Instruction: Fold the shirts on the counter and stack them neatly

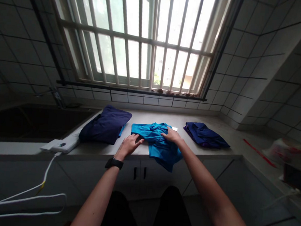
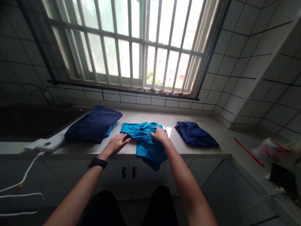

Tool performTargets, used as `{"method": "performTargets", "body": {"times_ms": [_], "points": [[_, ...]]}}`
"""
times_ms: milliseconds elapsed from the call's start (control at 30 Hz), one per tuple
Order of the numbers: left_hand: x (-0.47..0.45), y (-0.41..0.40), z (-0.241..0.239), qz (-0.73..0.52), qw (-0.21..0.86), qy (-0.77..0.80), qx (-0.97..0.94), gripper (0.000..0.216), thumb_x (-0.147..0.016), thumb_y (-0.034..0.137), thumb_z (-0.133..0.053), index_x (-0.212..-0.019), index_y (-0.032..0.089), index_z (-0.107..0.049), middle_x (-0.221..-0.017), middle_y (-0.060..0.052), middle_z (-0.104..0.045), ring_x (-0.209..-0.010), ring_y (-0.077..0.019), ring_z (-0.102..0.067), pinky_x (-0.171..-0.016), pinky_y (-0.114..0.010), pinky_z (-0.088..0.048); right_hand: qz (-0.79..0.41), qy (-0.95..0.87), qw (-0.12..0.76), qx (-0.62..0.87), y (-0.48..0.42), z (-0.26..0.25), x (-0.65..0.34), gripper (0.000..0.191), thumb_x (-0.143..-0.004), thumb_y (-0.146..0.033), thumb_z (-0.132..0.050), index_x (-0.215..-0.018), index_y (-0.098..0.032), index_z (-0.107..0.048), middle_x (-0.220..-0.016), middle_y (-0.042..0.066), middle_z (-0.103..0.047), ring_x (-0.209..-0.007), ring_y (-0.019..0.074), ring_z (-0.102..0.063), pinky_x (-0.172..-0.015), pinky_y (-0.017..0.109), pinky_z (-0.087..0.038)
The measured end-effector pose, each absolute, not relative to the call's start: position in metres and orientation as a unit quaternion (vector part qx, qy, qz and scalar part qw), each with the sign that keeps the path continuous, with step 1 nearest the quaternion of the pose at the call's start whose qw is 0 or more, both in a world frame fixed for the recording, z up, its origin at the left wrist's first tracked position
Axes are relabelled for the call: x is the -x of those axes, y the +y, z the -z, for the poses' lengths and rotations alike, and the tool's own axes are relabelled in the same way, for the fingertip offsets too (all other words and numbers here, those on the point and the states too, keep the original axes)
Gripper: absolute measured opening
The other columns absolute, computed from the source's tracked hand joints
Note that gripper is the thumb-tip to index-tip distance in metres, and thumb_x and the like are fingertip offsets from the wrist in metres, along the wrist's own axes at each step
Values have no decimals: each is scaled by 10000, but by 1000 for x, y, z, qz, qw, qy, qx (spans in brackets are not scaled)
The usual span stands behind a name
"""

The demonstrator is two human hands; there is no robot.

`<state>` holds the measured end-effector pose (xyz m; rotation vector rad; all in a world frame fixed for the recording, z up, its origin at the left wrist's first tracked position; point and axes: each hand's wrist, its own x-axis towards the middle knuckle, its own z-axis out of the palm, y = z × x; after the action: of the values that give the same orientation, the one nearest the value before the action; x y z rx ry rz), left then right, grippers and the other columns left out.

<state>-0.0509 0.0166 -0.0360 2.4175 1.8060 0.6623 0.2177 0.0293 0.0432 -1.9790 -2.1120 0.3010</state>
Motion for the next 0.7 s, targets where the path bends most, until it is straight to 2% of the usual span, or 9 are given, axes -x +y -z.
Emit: {"method": "performTargets", "body": {"times_ms": [67,133,233,300,333,400,500,567,700], "points": [[52,19,39,-216,35,596,-773,582,-1017,592,-388,-1363,190,-628,-1380,-145,-662,-1289,-301,-591,-1073,-408,-456,-108,-717,116,679,26,-19,-214,447,-1025,-429,-541,-1394,-179,-569,-1257,170,-725,-1155,304,-696,-925,337,-513],[53,21,40,-218,46,601,-768,640,-1015,589,-396,-1480,173,-535,-1455,-161,-622,-1342,-309,-564,-1110,-422,-430,-87,-715,139,680,23,-3,-210,335,-1049,-390,-487,-1285,-202,-632,-1185,152,-756,-1102,296,-722,-874,323,-510],[54,23,40,-228,64,606,-759,743,-1008,590,-418,-1614,167,-343,-1440,-167,-637,-1308,-310,-596,-1103,-426,-435,-77,-716,151,677,21,4,-209,293,-1046,-383,-482,-1185,-209,-672,-1168,144,-764,-1088,293,-728,-831,305,-501],[54,23,40,-234,67,615,-750,795,-999,581,-447,-1640,145,-272,-1403,-178,-659,-1281,-313,-616,-1088,-426,-449,-79,-718,151,674,21,3,-211,299,-1044,-387,-471,-1148,-205,-684,-1162,141,-766,-1082,288,-728,-826,301,-496],[54,23,39,-234,64,616,-750,792,-994,574,-463,-1634,141,-289,-1398,-178,-661,-1281,-312,-615,-1088,-425,-452,-80,-719,151,673,21,2,-212,306,-1045,-389,-463,-1134,-203,-690,-1160,139,-767,-1078,283,-727,-828,299,-493],[53,22,38,-226,49,604,-763,689,-988,551,-486,-1564,175,-440,-1406,-161,-656,-1296,-306,-602,-1096,-424,-454,-84,-720,155,672,20,1,-213,322,-1045,-394,-452,-1104,-199,-701,-1160,138,-767,-1074,275,-724,-833,294,-489],[52,19,37,-210,31,577,-788,476,-990,507,-492,-1335,236,-676,-1387,-131,-660,-1292,-295,-594,-1095,-426,-469,-85,-716,167,672,19,0,-212,325,-1035,-387,-456,-1064,-191,-713,-1161,140,-767,-1072,272,-721,-832,287,-485],[51,17,35,-208,26,573,-792,431,-992,491,-490,-1259,242,-720,-1361,-129,-668,-1271,-293,-603,-1085,-431,-483,-86,-716,175,670,18,1,-212,319,-1026,-376,-460,-1046,-188,-717,-1150,140,-769,-1060,273,-723,-829,289,-486],[50,14,33,-205,27,581,-787,459,-991,499,-491,-1271,210,-714,-1366,-136,-659,-1272,-296,-602,-1094,-427,-479,-85,-717,184,667,17,2,-212,309,-1014,-361,-464,-1032,-185,-719,-1130,140,-772,-1041,276,-727,-827,296,-490]]}}
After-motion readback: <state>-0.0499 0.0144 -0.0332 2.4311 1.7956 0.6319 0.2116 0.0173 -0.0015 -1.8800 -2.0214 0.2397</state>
